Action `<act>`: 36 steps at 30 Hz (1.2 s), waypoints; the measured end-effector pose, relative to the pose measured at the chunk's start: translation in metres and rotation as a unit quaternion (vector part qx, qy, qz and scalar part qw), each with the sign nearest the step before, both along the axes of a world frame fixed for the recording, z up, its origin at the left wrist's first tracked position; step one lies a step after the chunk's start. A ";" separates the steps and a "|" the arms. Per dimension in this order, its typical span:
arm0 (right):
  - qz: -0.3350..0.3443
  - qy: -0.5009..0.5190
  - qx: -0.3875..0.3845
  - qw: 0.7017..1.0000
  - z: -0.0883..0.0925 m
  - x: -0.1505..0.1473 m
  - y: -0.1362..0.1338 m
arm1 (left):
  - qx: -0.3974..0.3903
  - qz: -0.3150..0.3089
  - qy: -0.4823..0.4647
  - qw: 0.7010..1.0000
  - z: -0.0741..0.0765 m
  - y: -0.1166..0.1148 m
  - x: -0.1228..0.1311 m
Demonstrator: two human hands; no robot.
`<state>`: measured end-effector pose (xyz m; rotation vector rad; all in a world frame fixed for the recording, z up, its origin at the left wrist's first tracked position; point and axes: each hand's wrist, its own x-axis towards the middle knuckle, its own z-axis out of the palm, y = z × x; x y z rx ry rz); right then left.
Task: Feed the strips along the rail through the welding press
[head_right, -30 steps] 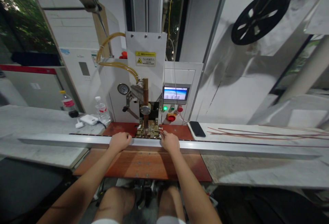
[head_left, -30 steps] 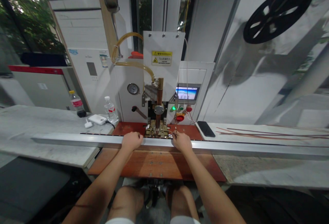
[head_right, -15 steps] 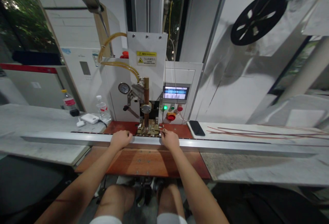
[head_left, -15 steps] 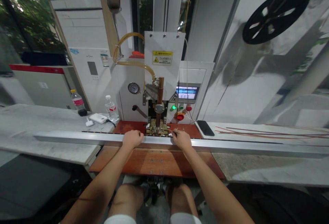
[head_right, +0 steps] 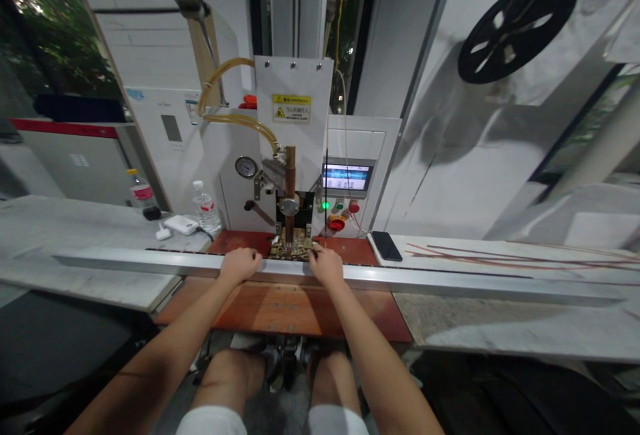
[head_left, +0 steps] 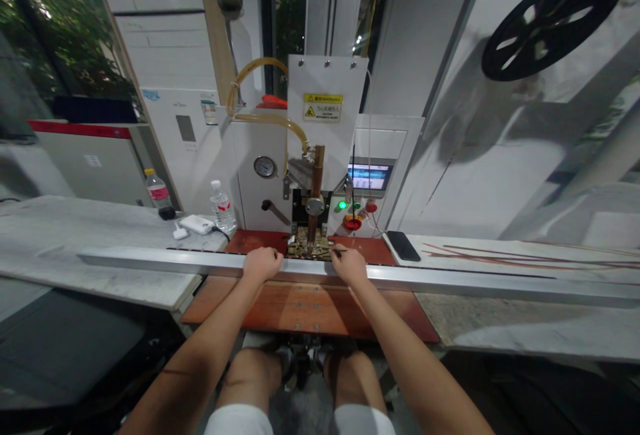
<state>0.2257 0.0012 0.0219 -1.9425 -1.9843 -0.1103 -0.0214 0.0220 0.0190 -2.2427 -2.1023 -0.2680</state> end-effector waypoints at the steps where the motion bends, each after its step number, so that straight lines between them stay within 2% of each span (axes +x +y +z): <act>1: 0.001 -0.003 -0.004 1.000 0.001 -0.002 0.001 | 0.000 -0.002 0.000 1.000 -0.001 0.000 -0.001; 9: 0.004 -0.029 -0.027 0.999 -0.004 -0.016 0.000 | 0.005 -0.006 0.004 1.000 -0.006 0.003 -0.002; 17: 0.017 -0.041 0.003 0.999 -0.008 -0.016 0.000 | -0.009 -0.019 0.010 1.000 -0.004 0.002 -0.004; 23: 0.020 -0.031 -0.010 0.999 -0.007 -0.016 0.000 | -0.029 -0.043 -0.011 0.999 -0.004 0.005 -0.008; 30: 0.013 -0.027 -0.022 0.999 -0.005 -0.017 -0.001 | -0.039 -0.123 -0.125 0.984 0.008 0.019 -0.023; 33: 0.018 -0.029 -0.017 0.999 -0.006 -0.017 0.000 | -0.031 -0.120 -0.129 0.984 0.012 0.022 -0.031; 36: 0.023 -0.028 -0.008 0.999 -0.008 -0.016 0.000 | -0.020 -0.098 -0.093 0.991 0.011 0.020 -0.039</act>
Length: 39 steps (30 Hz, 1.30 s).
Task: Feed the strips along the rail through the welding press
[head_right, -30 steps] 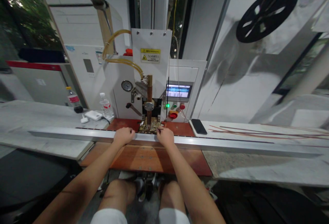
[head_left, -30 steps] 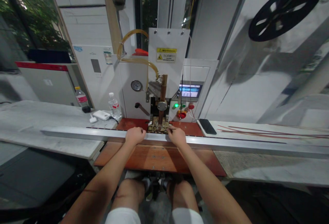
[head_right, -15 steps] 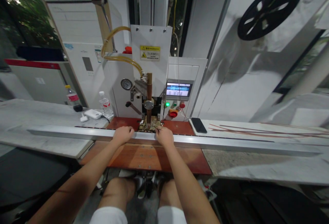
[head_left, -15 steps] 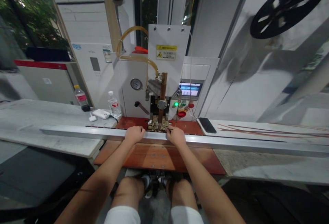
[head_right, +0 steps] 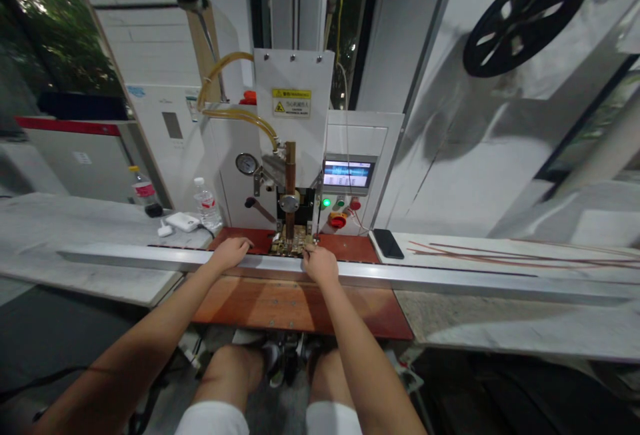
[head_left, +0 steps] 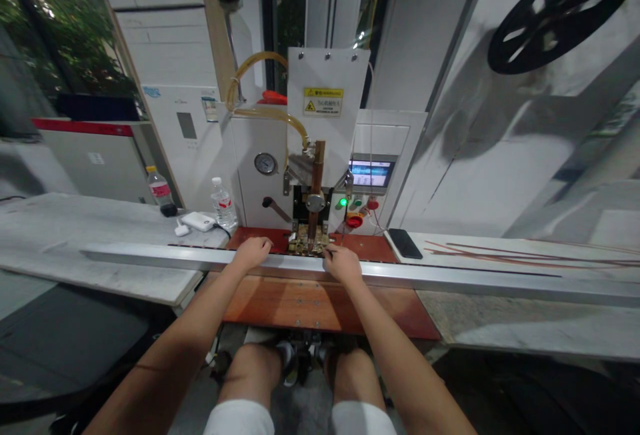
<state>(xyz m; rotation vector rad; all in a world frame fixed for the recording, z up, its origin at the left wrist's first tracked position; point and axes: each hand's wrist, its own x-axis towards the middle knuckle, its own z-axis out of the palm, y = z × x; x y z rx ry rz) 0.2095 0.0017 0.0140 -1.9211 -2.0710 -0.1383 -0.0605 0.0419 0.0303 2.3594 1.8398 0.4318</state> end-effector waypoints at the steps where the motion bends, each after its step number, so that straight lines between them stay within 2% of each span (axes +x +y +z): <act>1: 0.000 0.000 0.002 1.000 0.000 0.000 0.000 | 0.003 0.007 0.015 1.000 -0.001 -0.002 -0.002; 5: -0.002 0.001 0.005 1.000 0.000 0.000 0.000 | 0.005 0.044 0.090 0.995 -0.009 -0.009 -0.007; 8: -0.004 0.001 0.003 1.000 0.002 -0.001 -0.002 | 0.020 0.048 0.120 0.991 -0.011 -0.014 -0.008; 14: -0.015 0.001 -0.009 1.000 0.005 -0.002 -0.005 | 0.011 0.025 0.107 0.994 -0.008 -0.019 -0.006; 33: -0.010 -0.006 0.003 1.000 0.004 -0.002 -0.004 | 0.021 0.100 0.110 0.989 -0.013 -0.020 0.000; 39: -0.016 0.001 -0.004 1.000 0.004 -0.002 -0.005 | 0.023 0.104 0.109 0.988 -0.011 -0.022 0.002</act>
